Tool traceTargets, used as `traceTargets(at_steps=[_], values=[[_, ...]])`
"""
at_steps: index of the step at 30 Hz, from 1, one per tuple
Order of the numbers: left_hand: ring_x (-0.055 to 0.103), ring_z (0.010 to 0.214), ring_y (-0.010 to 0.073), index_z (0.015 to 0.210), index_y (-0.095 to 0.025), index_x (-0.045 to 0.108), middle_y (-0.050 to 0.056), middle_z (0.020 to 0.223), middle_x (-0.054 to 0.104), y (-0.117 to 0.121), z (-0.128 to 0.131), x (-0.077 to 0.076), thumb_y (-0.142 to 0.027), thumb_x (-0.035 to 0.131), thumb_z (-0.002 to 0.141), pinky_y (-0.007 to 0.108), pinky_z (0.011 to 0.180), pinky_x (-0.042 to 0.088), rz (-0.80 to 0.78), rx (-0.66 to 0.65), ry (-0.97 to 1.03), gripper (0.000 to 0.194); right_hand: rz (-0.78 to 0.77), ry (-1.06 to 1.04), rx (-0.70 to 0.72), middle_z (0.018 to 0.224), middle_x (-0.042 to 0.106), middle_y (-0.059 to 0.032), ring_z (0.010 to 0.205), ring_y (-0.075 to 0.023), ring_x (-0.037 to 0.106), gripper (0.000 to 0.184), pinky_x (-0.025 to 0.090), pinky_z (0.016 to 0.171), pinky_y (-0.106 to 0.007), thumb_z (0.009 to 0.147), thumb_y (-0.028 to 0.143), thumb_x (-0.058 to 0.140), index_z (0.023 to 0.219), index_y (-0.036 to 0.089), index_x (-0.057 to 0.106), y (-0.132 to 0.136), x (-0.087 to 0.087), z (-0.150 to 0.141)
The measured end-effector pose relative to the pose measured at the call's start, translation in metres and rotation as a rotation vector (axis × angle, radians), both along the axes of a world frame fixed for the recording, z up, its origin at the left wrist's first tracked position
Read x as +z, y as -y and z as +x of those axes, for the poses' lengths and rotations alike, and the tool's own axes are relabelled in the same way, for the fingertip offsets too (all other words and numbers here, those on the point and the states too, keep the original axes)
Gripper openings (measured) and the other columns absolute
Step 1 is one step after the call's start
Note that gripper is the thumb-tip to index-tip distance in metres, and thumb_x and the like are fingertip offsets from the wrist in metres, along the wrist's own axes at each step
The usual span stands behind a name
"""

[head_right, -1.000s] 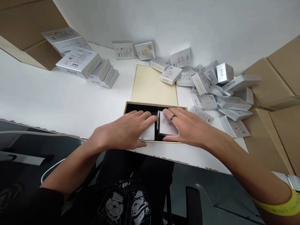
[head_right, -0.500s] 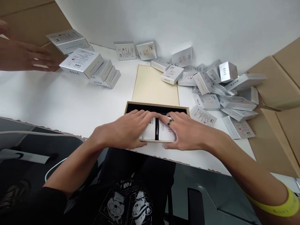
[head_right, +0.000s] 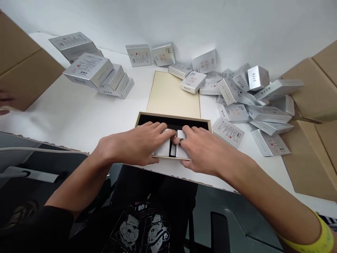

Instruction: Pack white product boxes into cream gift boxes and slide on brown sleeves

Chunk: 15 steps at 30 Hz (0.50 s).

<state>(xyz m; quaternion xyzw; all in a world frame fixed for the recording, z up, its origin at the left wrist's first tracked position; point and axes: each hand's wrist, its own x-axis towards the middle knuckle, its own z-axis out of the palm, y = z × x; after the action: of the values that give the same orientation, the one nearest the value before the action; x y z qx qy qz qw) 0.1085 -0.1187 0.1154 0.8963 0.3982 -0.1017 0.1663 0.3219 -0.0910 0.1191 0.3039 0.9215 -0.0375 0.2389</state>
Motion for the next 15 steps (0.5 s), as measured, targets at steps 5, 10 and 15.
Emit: traceTargets(at_steps=[5,10,15], values=[[0.052,0.106,0.0286,0.131,-0.02,0.05,0.012,0.123,0.053,-0.0036,-0.0029,0.0028,-0.029,0.073,0.088,0.039,0.093,0.043,-0.048,-0.017,-0.019,0.05,0.007,0.061,0.014,0.101,0.053,-0.0096,0.081,-0.0259,0.057,0.037,0.046,0.073,-0.041,0.089,0.045,0.066,0.118,0.022,0.067,-0.0012,0.0016,-0.0065],[0.053,0.108,0.0298,0.13,-0.021,0.056,0.012,0.12,0.056,-0.0039,-0.0065,0.0051,-0.028,0.073,0.087,0.039,0.09,0.043,-0.036,-0.025,-0.008,0.047,0.003,-0.016,0.038,0.1,0.053,-0.0098,0.077,-0.0223,0.053,0.034,0.044,0.069,-0.037,0.088,0.046,0.068,0.109,0.02,0.069,-0.0016,-0.0026,-0.0087],[0.057,0.098,0.0296,0.132,-0.026,0.06,0.011,0.111,0.059,-0.0074,-0.0021,0.0095,-0.03,0.074,0.082,0.039,0.083,0.045,-0.039,0.014,-0.078,0.051,0.042,-0.058,0.082,0.095,0.053,-0.0102,0.072,-0.022,0.052,0.031,0.043,0.066,-0.037,0.087,0.048,0.066,0.1,0.02,0.072,0.0008,-0.0047,-0.0096]])
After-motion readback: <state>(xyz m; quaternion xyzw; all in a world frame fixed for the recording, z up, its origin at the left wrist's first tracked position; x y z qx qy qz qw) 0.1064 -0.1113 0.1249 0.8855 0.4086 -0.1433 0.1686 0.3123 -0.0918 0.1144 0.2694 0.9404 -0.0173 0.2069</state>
